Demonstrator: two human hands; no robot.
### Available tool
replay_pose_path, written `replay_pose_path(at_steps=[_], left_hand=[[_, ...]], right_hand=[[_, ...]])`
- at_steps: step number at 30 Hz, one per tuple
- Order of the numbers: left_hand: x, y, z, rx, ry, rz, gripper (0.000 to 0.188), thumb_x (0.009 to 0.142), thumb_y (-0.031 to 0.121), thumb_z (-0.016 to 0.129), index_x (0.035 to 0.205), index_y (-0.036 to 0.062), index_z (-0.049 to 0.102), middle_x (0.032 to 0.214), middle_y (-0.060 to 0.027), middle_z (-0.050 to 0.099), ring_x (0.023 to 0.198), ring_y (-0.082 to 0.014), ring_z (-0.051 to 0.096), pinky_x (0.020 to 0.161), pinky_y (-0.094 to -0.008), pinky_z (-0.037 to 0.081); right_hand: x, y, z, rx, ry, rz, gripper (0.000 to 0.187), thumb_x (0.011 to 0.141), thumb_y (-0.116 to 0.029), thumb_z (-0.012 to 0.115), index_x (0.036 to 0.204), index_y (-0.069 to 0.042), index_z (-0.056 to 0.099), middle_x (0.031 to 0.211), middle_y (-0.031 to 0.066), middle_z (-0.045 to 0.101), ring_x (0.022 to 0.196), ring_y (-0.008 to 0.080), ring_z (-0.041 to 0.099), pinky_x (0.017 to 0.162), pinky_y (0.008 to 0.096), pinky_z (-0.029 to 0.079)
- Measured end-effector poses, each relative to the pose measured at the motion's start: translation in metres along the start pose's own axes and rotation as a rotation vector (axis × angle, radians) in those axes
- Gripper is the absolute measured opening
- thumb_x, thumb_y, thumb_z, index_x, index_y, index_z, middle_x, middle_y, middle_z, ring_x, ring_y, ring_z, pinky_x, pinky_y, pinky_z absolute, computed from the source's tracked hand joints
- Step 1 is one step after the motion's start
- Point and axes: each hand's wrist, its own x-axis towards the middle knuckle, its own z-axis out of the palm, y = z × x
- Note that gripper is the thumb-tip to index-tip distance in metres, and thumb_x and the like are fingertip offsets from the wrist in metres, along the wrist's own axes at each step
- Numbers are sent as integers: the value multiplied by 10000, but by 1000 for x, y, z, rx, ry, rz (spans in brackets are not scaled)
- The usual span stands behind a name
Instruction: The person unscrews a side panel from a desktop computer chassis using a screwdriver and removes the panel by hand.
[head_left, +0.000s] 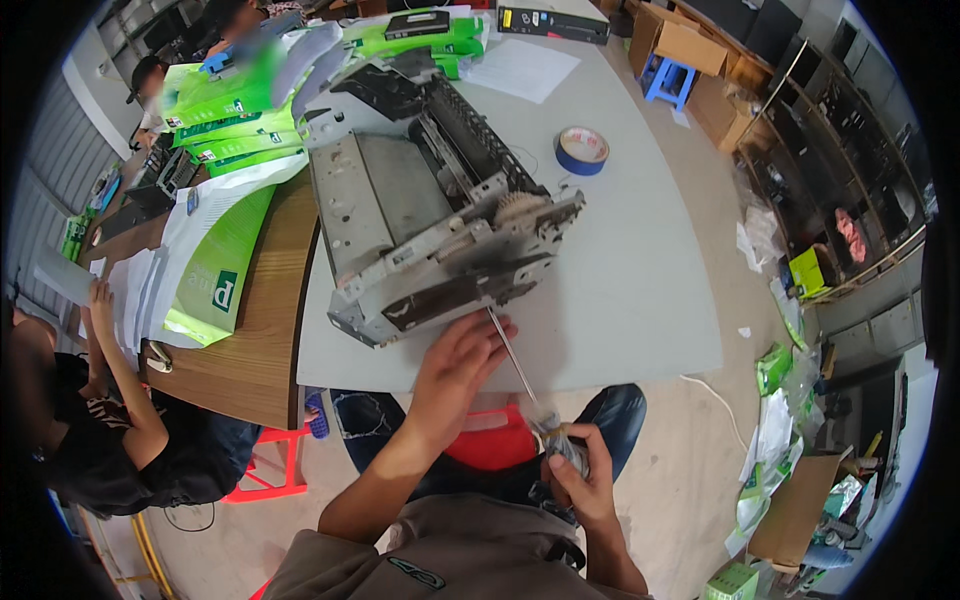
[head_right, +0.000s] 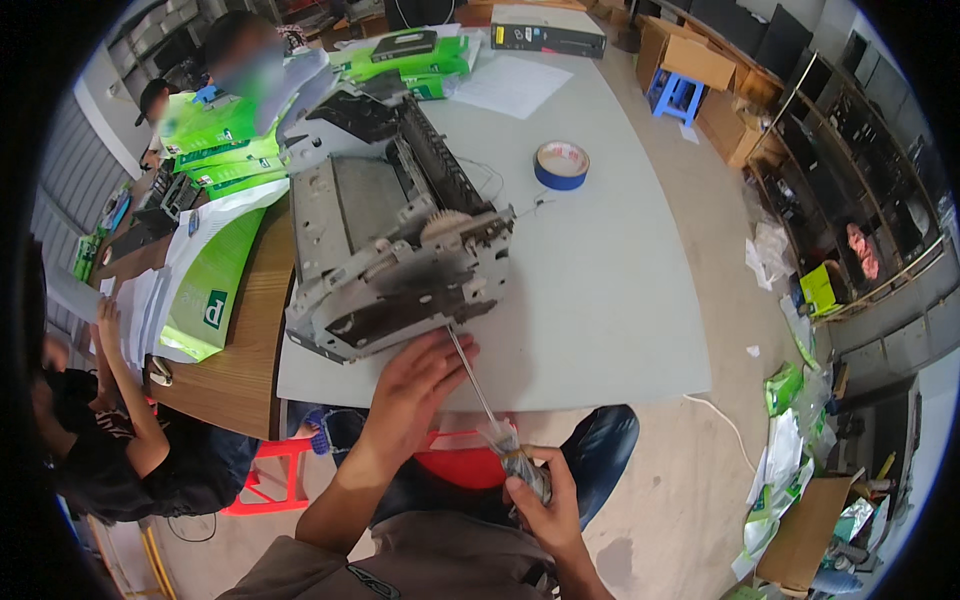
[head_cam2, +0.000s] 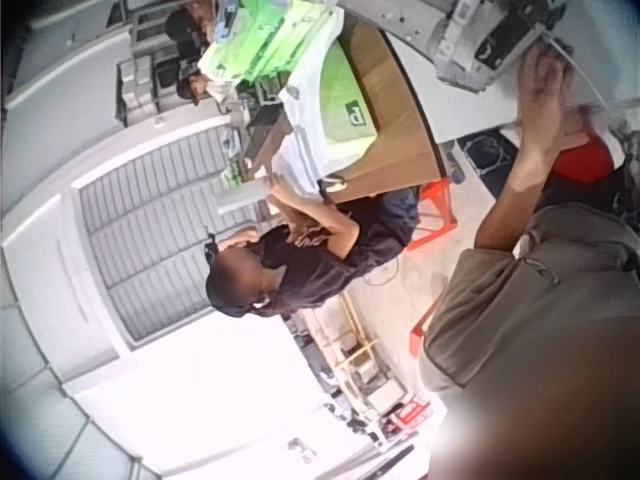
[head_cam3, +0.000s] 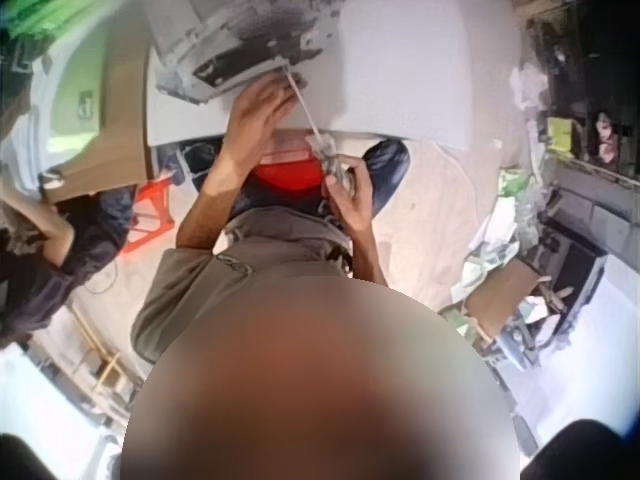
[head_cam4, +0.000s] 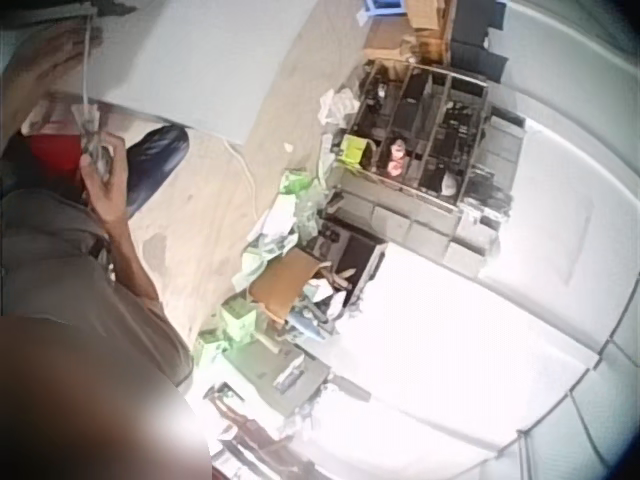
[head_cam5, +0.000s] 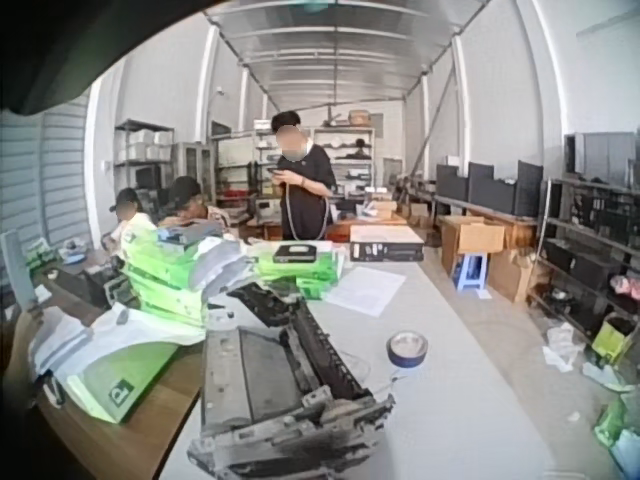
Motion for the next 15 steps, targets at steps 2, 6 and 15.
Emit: replay_pose_path(at_steps=[2, 6, 15], left_hand=[[11, 2, 7, -92, 16, -26, 394, 997, 73, 490, 1360, -60, 413, 1356, -247, 496, 1317, -346, 472, 1134, -457, 366], [17, 0, 18, -124, 127, -18, 347, 988, 68, 509, 1315, -43, 475, 1325, -209, 536, 1283, -328, 507, 1114, -460, 398], [18, 5, 28, -122, 235, -46, 335, 981, 86, 545, 1304, 5, 508, 1259, -160, 589, 1173, -302, 592, 1032, -435, 483]], right_hand=[[2, 4, 2, -27, 11, -28, 301, 940, -113, 632, 1178, -11, 479, 742, 24, 590, 558, 40, 481, 485, 198, 361], [2, 4, 6, -42, 14, -80, 301, 942, -111, 629, 1185, -7, 485, 788, 34, 591, 621, 51, 506, 530, 198, 379], [1, 5, 5, 59, 3, -27, 305, 950, -91, 602, 1213, 0, 475, 764, 43, 590, 521, 32, 424, 461, 190, 308]])
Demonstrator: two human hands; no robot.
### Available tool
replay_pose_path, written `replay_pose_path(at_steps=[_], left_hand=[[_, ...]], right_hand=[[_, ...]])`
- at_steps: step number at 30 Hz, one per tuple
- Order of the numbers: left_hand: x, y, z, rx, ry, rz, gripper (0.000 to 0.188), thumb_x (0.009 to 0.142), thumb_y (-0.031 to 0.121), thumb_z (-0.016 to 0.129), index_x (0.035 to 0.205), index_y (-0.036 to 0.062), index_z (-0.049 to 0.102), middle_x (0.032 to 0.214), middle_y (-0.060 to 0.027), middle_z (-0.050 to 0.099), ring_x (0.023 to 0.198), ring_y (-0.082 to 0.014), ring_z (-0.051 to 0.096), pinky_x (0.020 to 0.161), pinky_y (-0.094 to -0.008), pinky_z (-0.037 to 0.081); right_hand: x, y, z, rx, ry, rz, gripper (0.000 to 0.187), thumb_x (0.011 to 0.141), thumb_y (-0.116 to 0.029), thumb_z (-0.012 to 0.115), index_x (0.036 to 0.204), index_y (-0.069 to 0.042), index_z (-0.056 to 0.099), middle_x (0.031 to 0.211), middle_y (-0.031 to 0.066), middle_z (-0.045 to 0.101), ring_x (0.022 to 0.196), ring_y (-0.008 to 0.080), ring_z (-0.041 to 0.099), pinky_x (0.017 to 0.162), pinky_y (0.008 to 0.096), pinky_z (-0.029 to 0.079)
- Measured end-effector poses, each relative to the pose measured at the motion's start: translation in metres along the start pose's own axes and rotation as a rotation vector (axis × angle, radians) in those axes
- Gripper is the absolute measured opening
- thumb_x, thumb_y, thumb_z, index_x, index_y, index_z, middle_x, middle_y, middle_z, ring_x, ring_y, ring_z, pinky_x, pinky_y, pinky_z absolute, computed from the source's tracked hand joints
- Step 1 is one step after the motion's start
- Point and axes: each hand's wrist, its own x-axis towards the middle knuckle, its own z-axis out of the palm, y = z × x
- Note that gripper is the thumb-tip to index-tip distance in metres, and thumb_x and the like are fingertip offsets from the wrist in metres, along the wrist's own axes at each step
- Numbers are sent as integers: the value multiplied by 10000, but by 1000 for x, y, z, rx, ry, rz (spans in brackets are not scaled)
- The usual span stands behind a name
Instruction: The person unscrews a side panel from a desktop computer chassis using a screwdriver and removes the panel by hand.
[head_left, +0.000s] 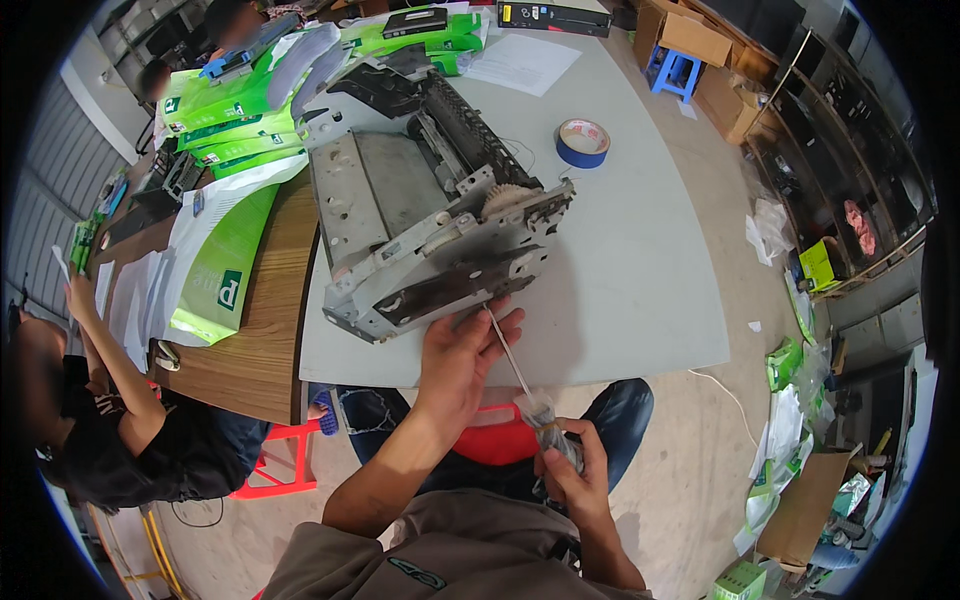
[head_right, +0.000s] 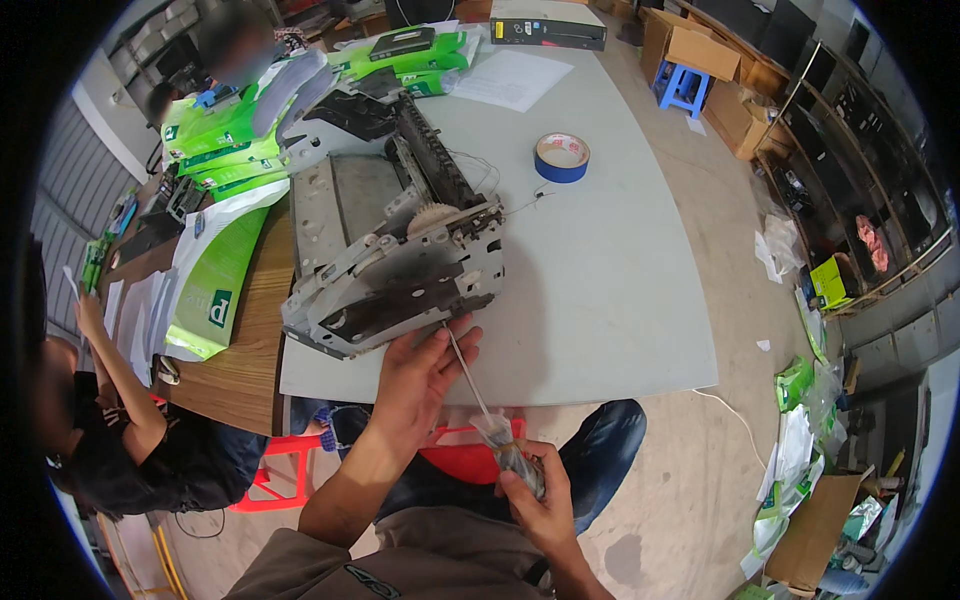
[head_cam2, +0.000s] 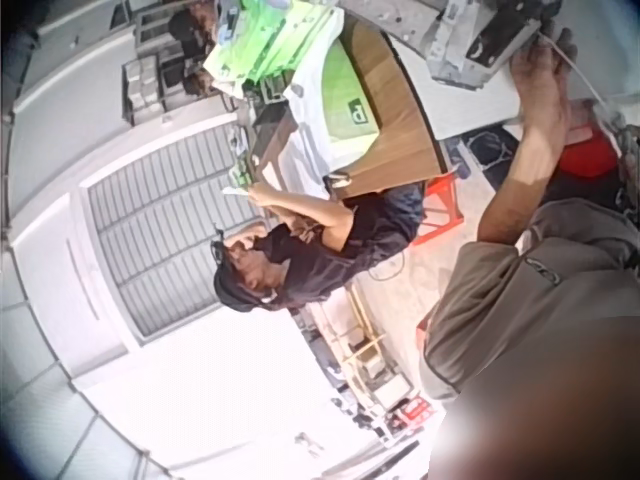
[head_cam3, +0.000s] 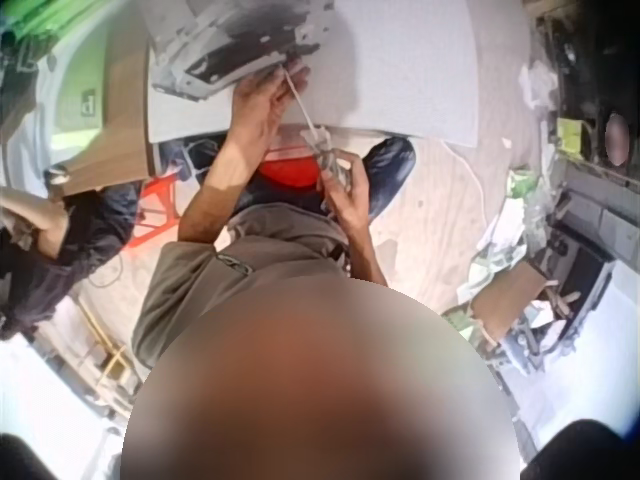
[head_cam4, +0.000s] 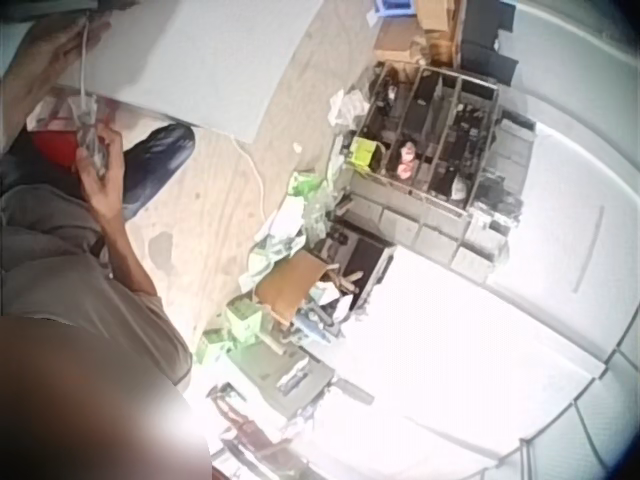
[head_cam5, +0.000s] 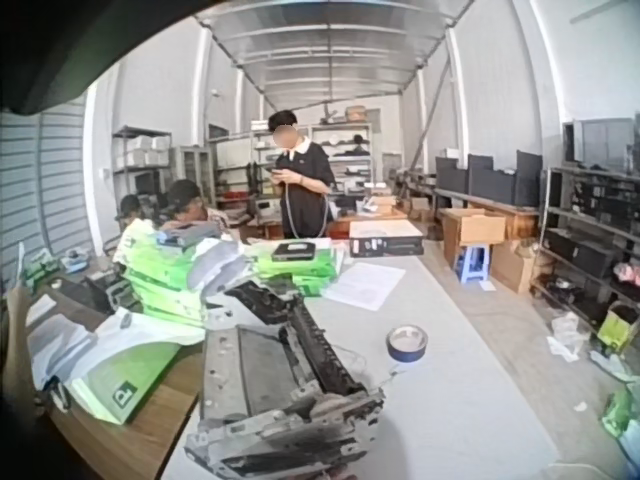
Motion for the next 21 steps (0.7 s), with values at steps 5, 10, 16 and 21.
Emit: replay_pose_path(at_steps=[5, 10, 16, 21], left_hand=[[1, 2, -1, 36, -16, -4, 351, 978, 90, 557, 1317, 22, 498, 1269, -159, 583, 1155, -311, 603, 999, -434, 508], [1, 3, 1, 23, -6, -31, 355, 980, 83, 552, 1324, 26, 484, 1285, -161, 577, 1153, -317, 602, 981, -444, 516], [1, 5, -2, 58, -34, -40, 349, 987, 76, 536, 1329, 35, 480, 1304, -160, 571, 1160, -316, 597, 975, -438, 517], [0, 4, -1, 33, -39, -54, 344, 989, 52, 518, 1330, 31, 487, 1298, -158, 579, 1162, -312, 596, 979, -435, 516]], right_hand=[[-1, 4, 2, 86, -11, 8, 304, 957, -86, 577, 1224, -3, 458, 751, 70, 588, 474, 26, 393, 434, 193, 290], [-4, 9, 3, 181, 13, 31, 300, 957, -98, 576, 1217, -3, 458, 749, 92, 590, 452, 32, 385, 412, 193, 274], [-4, 7, 4, 112, 27, 21, 304, 952, -116, 594, 1205, -10, 464, 752, 74, 592, 476, 29, 394, 438, 191, 298], [-7, 0, 11, 2, 75, 23, 306, 950, -116, 601, 1202, -9, 465, 757, 48, 596, 514, 27, 418, 466, 184, 323]])
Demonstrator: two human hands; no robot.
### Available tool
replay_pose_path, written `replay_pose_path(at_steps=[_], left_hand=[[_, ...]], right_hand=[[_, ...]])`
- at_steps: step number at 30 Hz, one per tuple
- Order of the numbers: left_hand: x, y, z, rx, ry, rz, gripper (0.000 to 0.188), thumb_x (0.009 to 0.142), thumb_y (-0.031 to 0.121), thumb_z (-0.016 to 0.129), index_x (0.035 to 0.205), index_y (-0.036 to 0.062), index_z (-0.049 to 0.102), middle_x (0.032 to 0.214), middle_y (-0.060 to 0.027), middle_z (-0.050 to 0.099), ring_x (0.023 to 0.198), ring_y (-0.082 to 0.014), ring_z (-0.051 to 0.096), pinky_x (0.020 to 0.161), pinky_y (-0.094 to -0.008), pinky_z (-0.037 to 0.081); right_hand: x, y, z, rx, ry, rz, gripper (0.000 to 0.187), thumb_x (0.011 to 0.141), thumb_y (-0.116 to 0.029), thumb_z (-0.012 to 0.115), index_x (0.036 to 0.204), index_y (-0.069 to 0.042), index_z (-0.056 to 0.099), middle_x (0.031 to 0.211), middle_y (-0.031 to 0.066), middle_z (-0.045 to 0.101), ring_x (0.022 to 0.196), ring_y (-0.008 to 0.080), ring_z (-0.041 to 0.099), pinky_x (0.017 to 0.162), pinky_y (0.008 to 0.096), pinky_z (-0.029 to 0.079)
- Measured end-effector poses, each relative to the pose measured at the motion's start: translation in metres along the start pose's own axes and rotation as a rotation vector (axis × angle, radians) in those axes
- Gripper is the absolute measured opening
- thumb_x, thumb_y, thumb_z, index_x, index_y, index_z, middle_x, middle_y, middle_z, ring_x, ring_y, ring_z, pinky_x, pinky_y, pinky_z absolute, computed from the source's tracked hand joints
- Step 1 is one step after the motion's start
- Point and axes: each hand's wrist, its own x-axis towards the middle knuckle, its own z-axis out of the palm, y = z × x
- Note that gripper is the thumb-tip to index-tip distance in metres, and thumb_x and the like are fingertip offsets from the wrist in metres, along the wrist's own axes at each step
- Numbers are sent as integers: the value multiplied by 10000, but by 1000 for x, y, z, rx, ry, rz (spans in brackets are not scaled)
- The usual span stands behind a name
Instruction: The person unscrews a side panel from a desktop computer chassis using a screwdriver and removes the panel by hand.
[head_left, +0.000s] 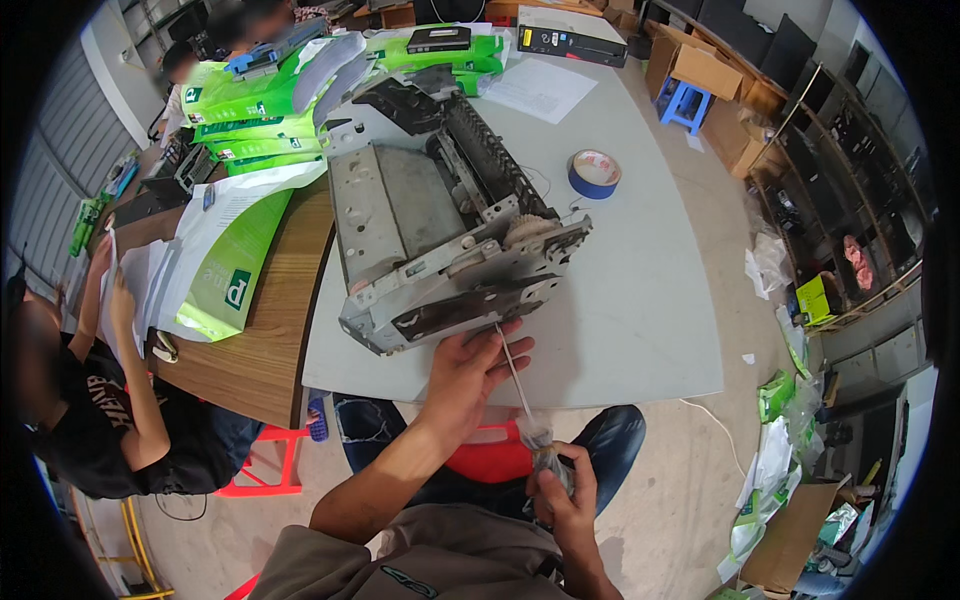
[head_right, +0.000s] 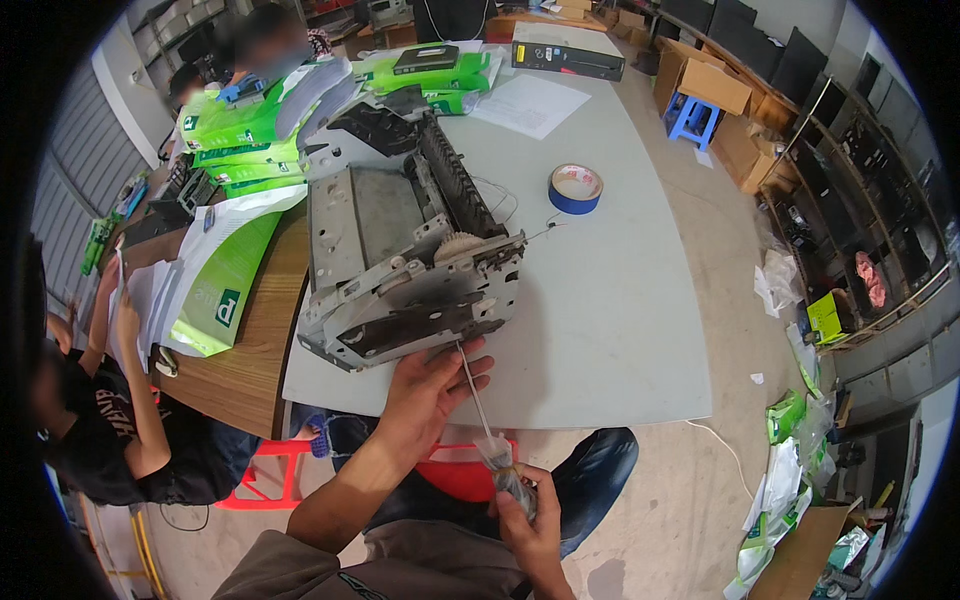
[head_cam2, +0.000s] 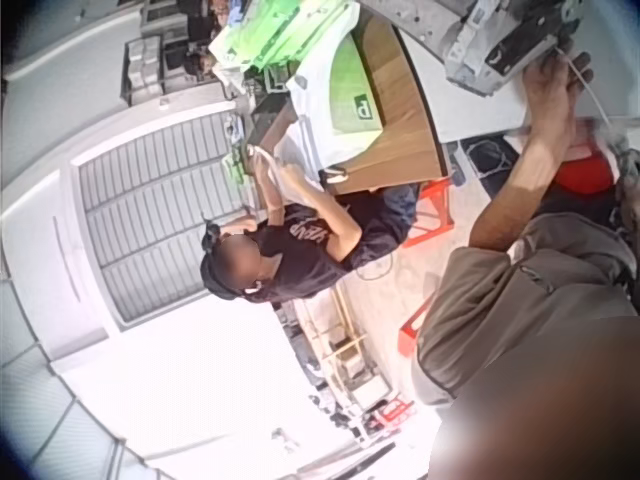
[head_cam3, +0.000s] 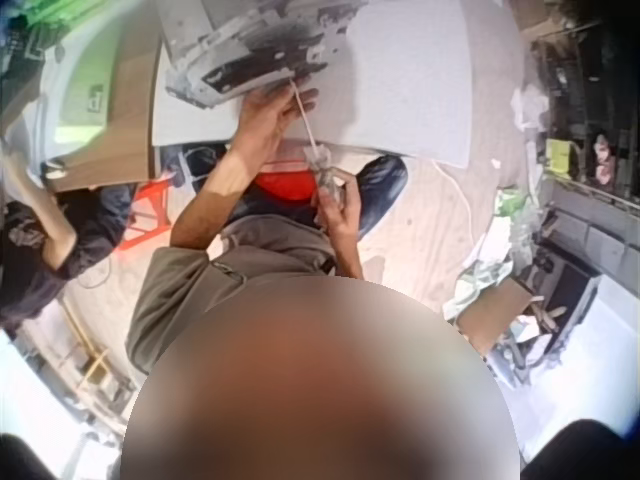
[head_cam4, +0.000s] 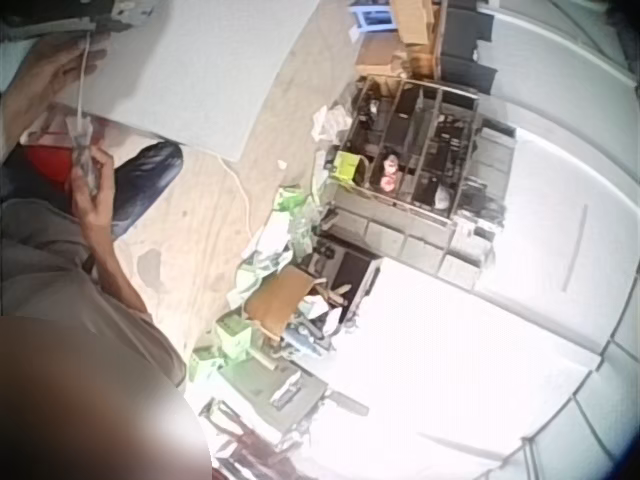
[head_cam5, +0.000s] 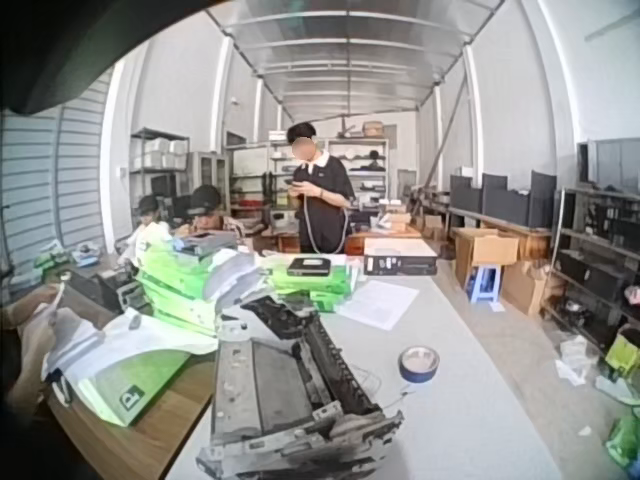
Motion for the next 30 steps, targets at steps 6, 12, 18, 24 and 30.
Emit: replay_pose_path(at_steps=[6, 12, 18, 24, 30], left_hand=[[0, 1, 0, -6, -23, 12, 334, 988, 55, 513, 1320, 20, 507, 1298, -153, 582, 1168, -305, 591, 994, -440, 505], [0, -1, -2, 16, -11, 3, 338, 989, 81, 529, 1323, 37, 513, 1301, -139, 584, 1158, -289, 596, 974, -427, 504], [1, -3, -5, 29, -17, 9, 333, 992, 85, 529, 1323, 51, 516, 1304, -137, 583, 1148, -282, 601, 959, -413, 508], [2, -5, -5, 5, -20, 4, 328, 998, 67, 506, 1326, 49, 509, 1300, -144, 584, 1146, -283, 603, 961, -413, 512], [-1, -3, -4, -2, -21, 16, 325, 1000, 67, 502, 1323, 39, 502, 1292, -149, 583, 1144, -285, 603, 971, -416, 512]], right_hand=[[0, -4, 2, -37, 6, -9, 308, 948, -117, 606, 1201, -9, 468, 764, 38, 599, 535, 34, 440, 479, 189, 344], [0, -2, -4, -114, -11, -18, 339, 941, -151, 628, 1207, -13, 469, 777, 43, 604, 558, 46, 470, 492, 196, 369], [1, 0, -8, -129, -9, -1, 380, 931, -189, 654, 1216, -15, 474, 802, 69, 625, 591, 84, 530, 509, 214, 413], [-1, -4, 4, -721, 88, -362, 392, 889, -91, 667, 1214, 17, 476, 850, 113, 666, 690, 155, 620, 640, 296, 504], [0, -2, 5, -753, 121, -367, 427, 860, -60, 697, 1218, 14, 477, 896, 133, 679, 768, 189, 659, 708, 306, 520]])
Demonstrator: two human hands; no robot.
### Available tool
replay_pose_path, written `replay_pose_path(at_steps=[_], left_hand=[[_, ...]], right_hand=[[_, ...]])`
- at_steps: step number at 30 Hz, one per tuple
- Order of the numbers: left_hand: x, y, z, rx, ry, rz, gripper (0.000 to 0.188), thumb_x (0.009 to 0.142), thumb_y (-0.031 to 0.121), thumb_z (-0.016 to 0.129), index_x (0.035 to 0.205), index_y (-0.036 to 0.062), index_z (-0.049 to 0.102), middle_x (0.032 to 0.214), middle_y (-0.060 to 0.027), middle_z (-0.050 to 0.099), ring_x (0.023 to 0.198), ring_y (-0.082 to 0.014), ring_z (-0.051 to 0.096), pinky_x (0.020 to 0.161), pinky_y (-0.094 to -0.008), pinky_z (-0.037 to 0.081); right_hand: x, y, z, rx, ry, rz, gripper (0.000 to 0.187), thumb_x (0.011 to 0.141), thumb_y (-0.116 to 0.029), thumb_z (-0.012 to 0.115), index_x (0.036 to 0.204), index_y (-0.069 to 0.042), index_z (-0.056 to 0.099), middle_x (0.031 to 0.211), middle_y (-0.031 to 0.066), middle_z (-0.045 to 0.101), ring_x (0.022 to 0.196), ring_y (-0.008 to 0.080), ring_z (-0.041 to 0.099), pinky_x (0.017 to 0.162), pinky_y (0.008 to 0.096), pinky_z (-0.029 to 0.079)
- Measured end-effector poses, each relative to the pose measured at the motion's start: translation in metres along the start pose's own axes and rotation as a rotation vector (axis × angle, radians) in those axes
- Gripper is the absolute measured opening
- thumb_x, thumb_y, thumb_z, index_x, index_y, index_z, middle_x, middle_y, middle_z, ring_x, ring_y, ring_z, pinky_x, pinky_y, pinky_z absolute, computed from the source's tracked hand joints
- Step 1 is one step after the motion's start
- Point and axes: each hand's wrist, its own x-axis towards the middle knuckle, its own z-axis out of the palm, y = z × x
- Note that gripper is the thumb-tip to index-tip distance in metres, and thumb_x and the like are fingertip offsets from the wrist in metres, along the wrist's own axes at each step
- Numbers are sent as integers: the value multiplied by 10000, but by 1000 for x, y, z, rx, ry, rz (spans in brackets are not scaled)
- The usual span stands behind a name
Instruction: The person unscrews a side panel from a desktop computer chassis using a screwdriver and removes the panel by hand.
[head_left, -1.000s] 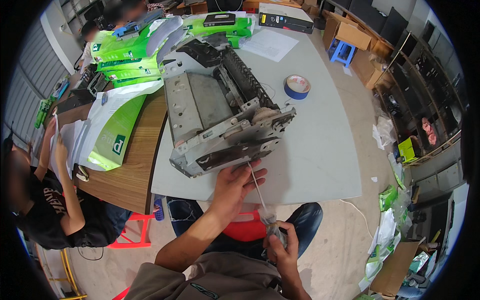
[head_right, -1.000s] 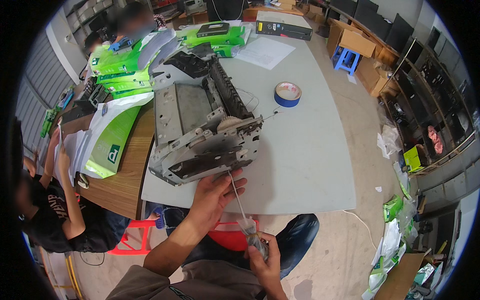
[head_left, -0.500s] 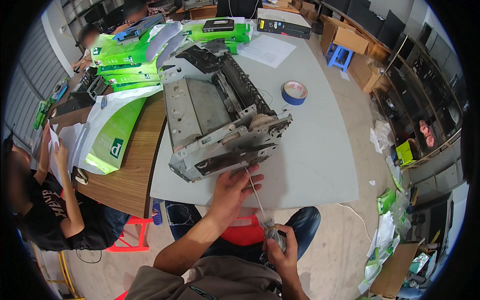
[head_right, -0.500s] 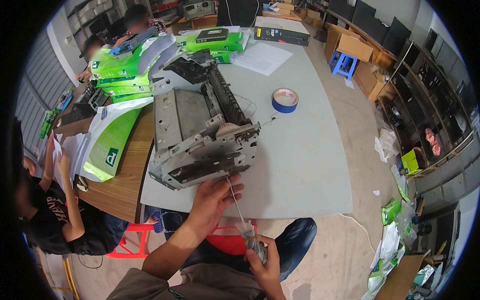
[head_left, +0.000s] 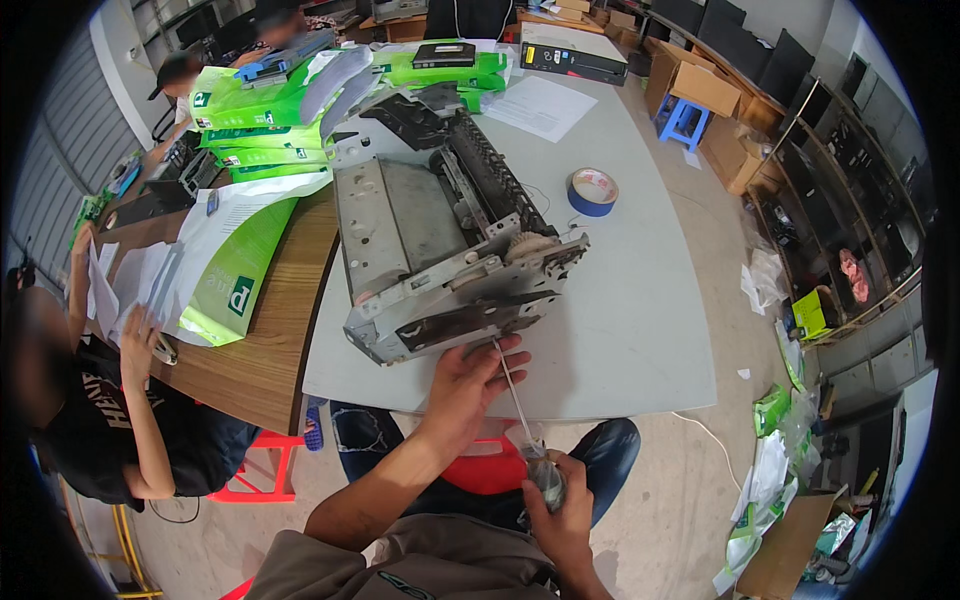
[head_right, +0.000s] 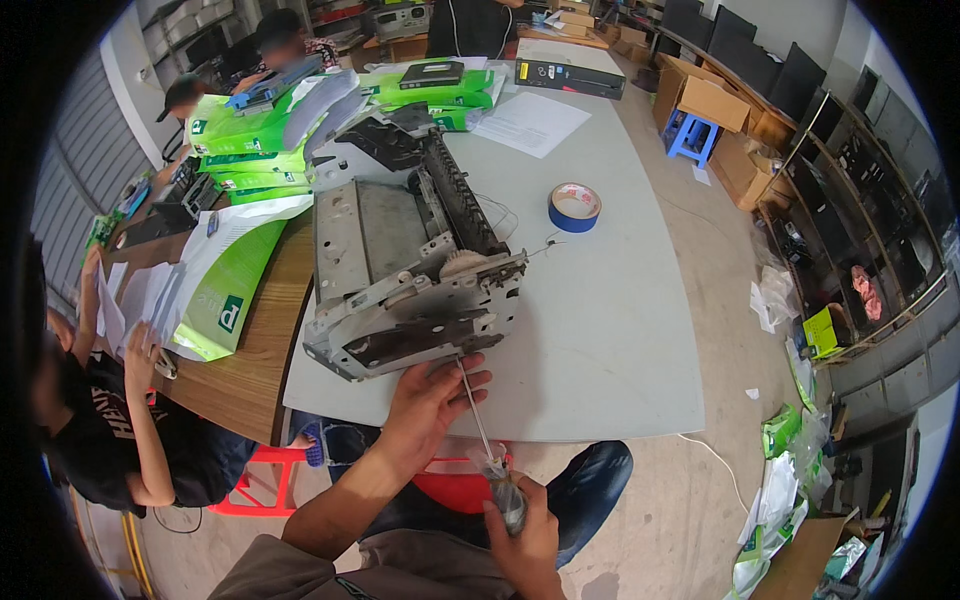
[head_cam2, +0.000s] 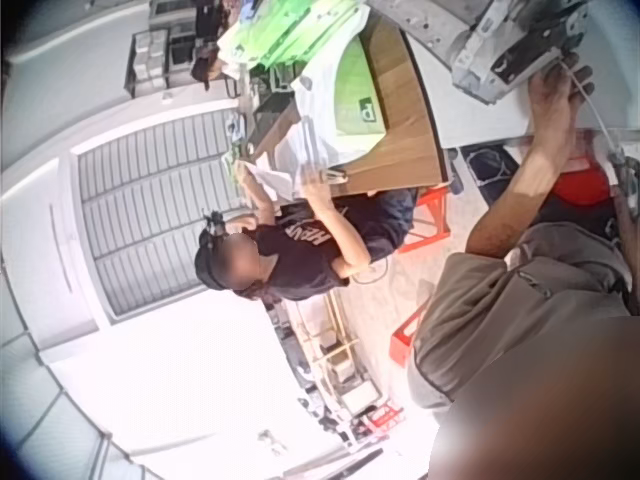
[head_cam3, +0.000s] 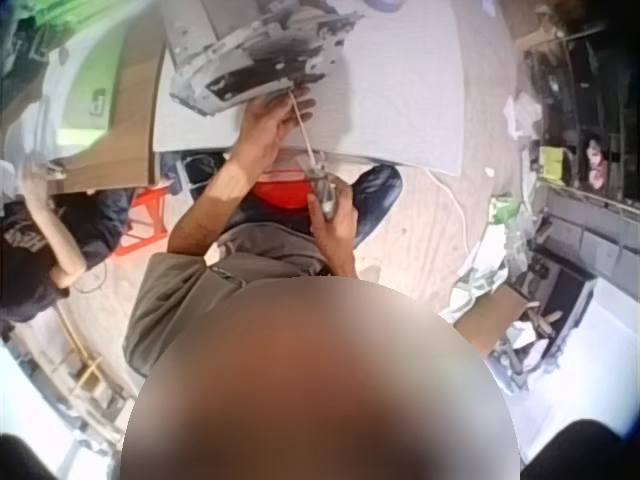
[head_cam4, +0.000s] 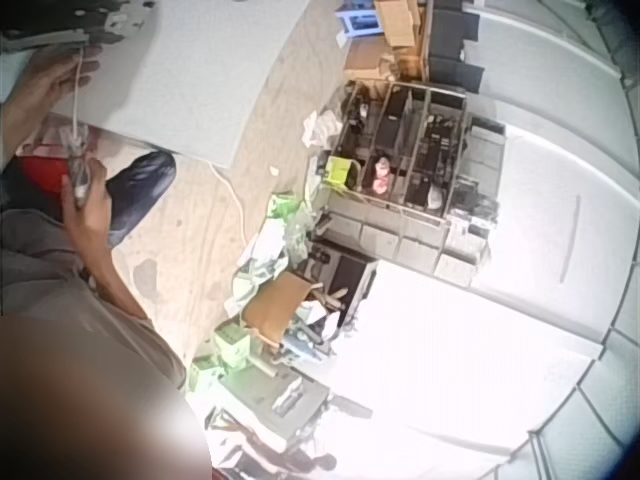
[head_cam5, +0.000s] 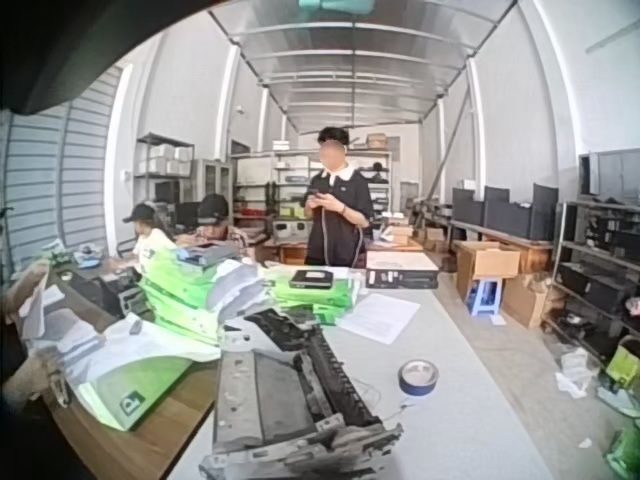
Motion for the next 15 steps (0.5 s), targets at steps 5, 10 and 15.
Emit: replay_pose_path(at_steps=[5, 10, 15], left_hand=[[0, 0, 0, 8, -1, 0, 321, 1001, 73, 505, 1317, 22, 498, 1279, -152, 586, 1144, -289, 602, 983, -422, 511], [1, 0, -1, 12, -44, 8, 321, 1002, 83, 510, 1315, 12, 495, 1273, -166, 585, 1145, -295, 600, 987, -431, 517], [0, 4, -1, 30, -80, -12, 325, 1013, 94, 486, 1323, -2, 478, 1268, -174, 583, 1145, -301, 601, 995, -440, 513]], right_hand=[[3, 9, -6, 284, -74, 113, 411, 890, -104, 681, 1222, -13, 456, 860, 134, 649, 606, 148, 603, 552, 270, 486], [13, 6, -25, 1388, -351, 721, 311, 969, -183, 565, 1239, -92, 441, 808, 143, 572, 402, 88, 342, 366, 222, 267], [10, 5, -19, 1450, -353, 750, 287, 982, -225, 546, 1209, -69, 466, 821, 141, 548, 394, 78, 362, 347, 217, 271]])
